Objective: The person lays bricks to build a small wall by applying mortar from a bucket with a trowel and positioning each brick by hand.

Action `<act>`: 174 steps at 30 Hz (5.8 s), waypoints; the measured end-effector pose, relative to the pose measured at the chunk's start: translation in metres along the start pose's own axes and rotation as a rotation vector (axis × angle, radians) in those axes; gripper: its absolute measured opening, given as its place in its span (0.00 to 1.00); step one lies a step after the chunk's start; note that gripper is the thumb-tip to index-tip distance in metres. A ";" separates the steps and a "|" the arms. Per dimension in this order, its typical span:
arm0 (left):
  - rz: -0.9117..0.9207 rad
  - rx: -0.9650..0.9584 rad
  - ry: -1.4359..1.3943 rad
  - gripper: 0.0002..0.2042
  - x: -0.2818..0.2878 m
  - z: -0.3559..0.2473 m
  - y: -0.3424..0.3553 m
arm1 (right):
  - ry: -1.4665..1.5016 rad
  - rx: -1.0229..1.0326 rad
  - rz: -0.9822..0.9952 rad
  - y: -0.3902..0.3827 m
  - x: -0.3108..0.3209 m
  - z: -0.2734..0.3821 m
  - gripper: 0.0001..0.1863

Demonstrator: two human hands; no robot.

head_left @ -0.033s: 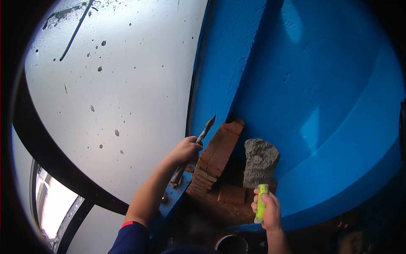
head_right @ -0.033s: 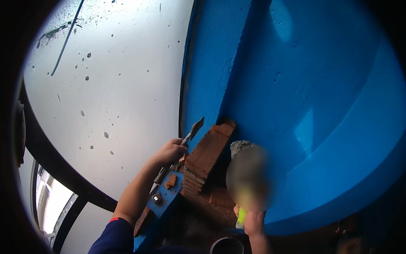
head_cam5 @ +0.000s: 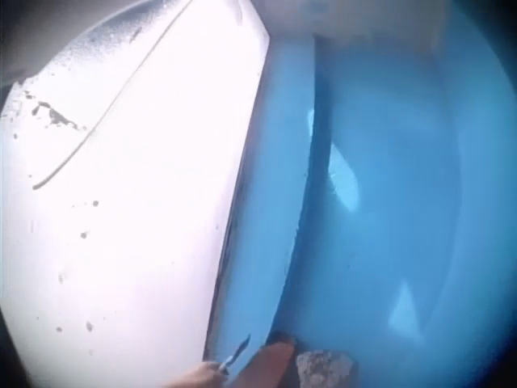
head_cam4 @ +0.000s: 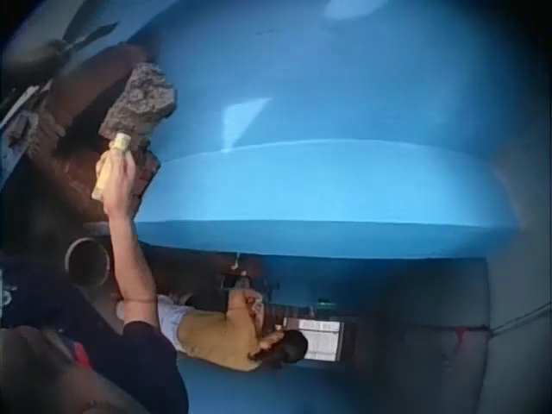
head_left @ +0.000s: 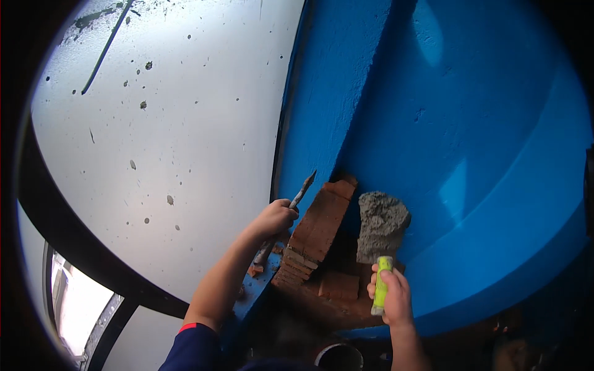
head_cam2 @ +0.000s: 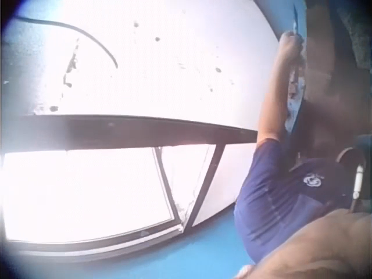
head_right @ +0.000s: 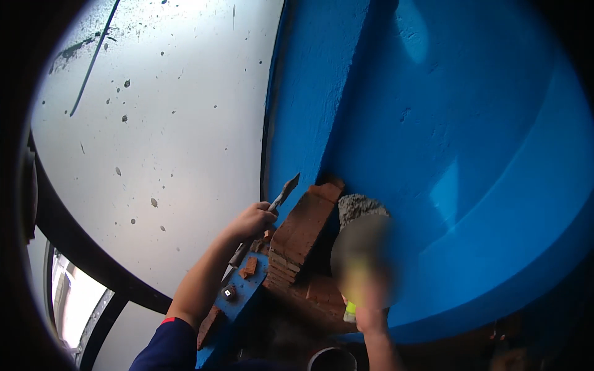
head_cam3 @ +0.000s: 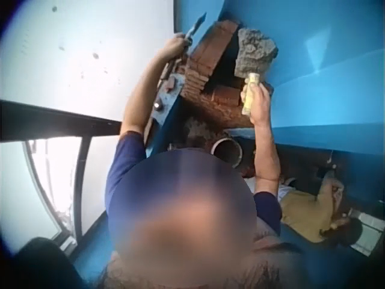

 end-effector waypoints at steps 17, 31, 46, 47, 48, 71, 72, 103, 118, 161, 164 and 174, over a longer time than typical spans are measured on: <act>0.226 0.069 -0.069 0.10 -0.002 0.027 0.094 | -0.370 -0.260 -0.136 0.166 -0.072 -0.024 0.13; 0.152 0.022 -0.034 0.07 -0.004 0.015 0.090 | -1.339 -0.153 0.102 0.076 -0.078 -0.005 0.26; 0.130 0.035 -0.083 0.06 -0.020 0.001 0.064 | -1.441 0.233 -0.124 0.171 0.035 0.021 0.21; 0.138 0.061 -0.106 0.05 -0.018 0.003 0.063 | -1.522 0.272 -0.060 0.180 0.032 0.023 0.17; 0.131 0.059 -0.104 0.05 -0.018 0.002 0.064 | -1.518 0.278 -0.057 0.189 0.033 0.026 0.17; 0.112 0.100 -0.061 0.07 -0.021 -0.007 0.062 | -1.696 0.672 0.042 0.178 0.063 0.034 0.24; 0.107 0.102 -0.046 0.07 -0.020 -0.007 0.062 | -1.715 0.675 0.083 0.197 0.066 0.035 0.24; 0.101 0.134 -0.047 0.09 -0.023 0.002 0.012 | -1.285 0.467 -0.035 0.137 0.121 -0.058 0.29; 0.092 0.129 -0.127 0.11 -0.023 0.004 0.001 | -0.881 0.409 0.094 0.019 0.019 -0.067 0.25; 0.151 0.086 0.136 0.08 -0.026 -0.019 0.077 | -1.166 -0.118 0.255 0.262 0.089 0.065 0.17; 0.138 0.078 0.109 0.07 -0.029 -0.022 0.072 | -1.179 -0.148 0.251 0.273 0.088 0.074 0.19; 0.182 0.127 0.137 0.11 -0.024 -0.021 0.044 | -1.056 -0.559 0.356 0.242 0.074 0.075 0.24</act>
Point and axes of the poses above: each hand's wrist, its own y-axis towards the middle knuckle, its own x-axis out of the back of the hand, z = x × y, the point moved 3 cm from there along y, towards the middle knuckle, and after that the axes turned 1 degree about y, right-handed, at the moved point
